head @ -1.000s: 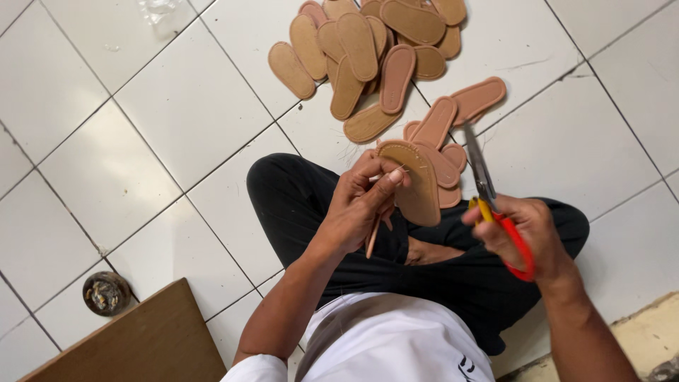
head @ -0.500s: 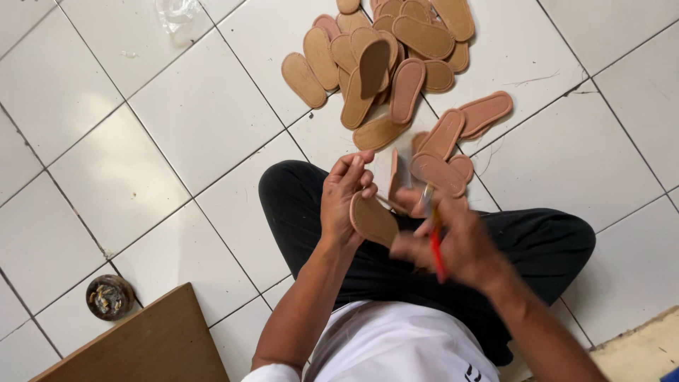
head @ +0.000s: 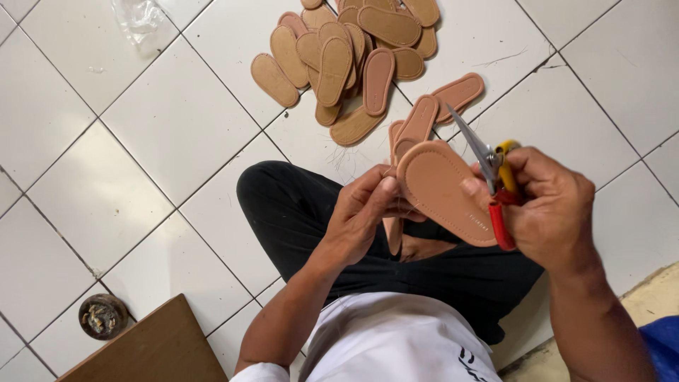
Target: The person sits on a tiled floor and uses scissors to trim the edges of multiple tan-colored shoe insoles. They hold each insole with one hand and carefully cut along the perimeter with the other, then place the finished insole on a growing pile on the floor.
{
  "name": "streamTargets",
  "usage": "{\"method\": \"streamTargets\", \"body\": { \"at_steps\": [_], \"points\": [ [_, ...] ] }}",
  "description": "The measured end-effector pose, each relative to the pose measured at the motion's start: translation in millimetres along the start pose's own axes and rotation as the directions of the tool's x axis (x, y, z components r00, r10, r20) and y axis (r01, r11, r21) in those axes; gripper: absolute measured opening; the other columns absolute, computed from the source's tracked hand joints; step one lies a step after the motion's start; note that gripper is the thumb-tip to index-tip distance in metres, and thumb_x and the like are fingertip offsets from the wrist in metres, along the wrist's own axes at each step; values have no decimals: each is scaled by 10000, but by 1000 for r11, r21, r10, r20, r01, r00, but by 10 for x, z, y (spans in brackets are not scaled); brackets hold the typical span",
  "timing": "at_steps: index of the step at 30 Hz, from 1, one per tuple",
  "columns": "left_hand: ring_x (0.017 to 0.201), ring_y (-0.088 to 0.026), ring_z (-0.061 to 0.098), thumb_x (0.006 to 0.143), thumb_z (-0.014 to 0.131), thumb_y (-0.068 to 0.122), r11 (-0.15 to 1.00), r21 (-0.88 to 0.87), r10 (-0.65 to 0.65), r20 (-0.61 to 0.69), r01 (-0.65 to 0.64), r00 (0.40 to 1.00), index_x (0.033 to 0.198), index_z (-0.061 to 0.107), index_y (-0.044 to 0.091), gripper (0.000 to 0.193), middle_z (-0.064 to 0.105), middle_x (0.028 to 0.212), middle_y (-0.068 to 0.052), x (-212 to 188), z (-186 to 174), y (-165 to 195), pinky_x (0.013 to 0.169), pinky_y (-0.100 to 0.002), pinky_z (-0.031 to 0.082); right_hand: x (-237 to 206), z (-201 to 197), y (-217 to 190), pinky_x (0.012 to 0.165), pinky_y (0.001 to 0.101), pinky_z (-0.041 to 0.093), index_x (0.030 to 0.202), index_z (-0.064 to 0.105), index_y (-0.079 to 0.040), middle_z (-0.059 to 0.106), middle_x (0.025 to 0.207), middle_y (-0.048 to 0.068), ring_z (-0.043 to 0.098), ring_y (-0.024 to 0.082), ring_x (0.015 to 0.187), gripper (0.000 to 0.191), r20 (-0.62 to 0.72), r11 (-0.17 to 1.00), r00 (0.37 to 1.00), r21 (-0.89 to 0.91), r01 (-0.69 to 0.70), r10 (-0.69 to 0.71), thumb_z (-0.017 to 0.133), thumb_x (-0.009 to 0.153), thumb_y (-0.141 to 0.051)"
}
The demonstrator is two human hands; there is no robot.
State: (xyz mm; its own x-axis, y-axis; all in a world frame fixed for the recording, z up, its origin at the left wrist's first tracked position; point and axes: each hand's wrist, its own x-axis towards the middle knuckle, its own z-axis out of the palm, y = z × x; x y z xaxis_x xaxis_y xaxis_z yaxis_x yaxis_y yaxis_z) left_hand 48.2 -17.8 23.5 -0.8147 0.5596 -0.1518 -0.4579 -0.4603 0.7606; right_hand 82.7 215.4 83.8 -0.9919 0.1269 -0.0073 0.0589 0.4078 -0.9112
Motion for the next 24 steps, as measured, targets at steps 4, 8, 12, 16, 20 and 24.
{"method": "streamTargets", "body": {
  "at_steps": [4, 8, 12, 16, 20, 24],
  "points": [
    [975, -215, 744, 1123, 497, 325, 992, 123, 29, -54, -22, 998, 1201, 619, -20, 374, 704, 1028, -105, 95, 6, 3, 904, -391, 664, -70, -104, -118, 637, 240, 464, 1070, 668, 75, 638, 936, 77, 562, 108, 740, 325, -94, 901, 967, -392, 184, -238, 889, 876, -63],
    [920, -226, 759, 1099, 516, 323, 998, 45, 49, -182, -42, 982, 1205, 621, -12, 366, 708, 1014, -116, 168, -123, 22, 845, -375, 666, -411, -212, 74, 522, 234, 517, 1162, 692, 80, 626, 685, 11, 585, 102, 548, 590, 21, 951, 982, 247, -187, 188, 821, 883, -424],
    [940, -228, 761, 1105, 531, 311, 999, -33, 31, -207, -38, 978, 1197, 599, -13, 344, 708, 1034, -120, 195, -213, 8, 853, -365, 659, -585, -152, 547, 772, 268, 530, 1126, 674, 103, 663, 747, 35, 654, 139, 735, 1090, 720, 791, 691, 382, -477, 69, 507, 758, -908],
    [940, -216, 758, 1113, 529, 312, 999, -29, 37, -189, -44, 981, 1226, 601, -11, 350, 701, 1028, -108, 205, -196, -17, 867, -360, 657, -712, -22, 842, 618, 299, 510, 1078, 685, 148, 632, 683, 94, 609, 184, 641, 1178, 779, 676, 611, 375, -635, 141, 471, 694, -945],
    [952, -205, 753, 1118, 525, 297, 999, -8, 32, -197, -34, 980, 1224, 604, -19, 343, 706, 1031, -110, 188, -167, -3, 861, -358, 659, -720, 0, 894, 557, 302, 491, 1072, 707, 175, 618, 679, 104, 589, 188, 603, 1124, 799, 593, 588, 416, -690, 124, 501, 737, -878],
    [952, -201, 755, 1109, 521, 274, 1000, -11, 25, -196, -28, 980, 1232, 604, -22, 331, 711, 1030, -110, 167, -161, 7, 864, -356, 662, -658, 6, 861, 537, 294, 482, 1070, 713, 164, 607, 688, 96, 563, 170, 588, 1067, 813, 570, 578, 444, -691, 68, 495, 790, -842]
  ]
}}
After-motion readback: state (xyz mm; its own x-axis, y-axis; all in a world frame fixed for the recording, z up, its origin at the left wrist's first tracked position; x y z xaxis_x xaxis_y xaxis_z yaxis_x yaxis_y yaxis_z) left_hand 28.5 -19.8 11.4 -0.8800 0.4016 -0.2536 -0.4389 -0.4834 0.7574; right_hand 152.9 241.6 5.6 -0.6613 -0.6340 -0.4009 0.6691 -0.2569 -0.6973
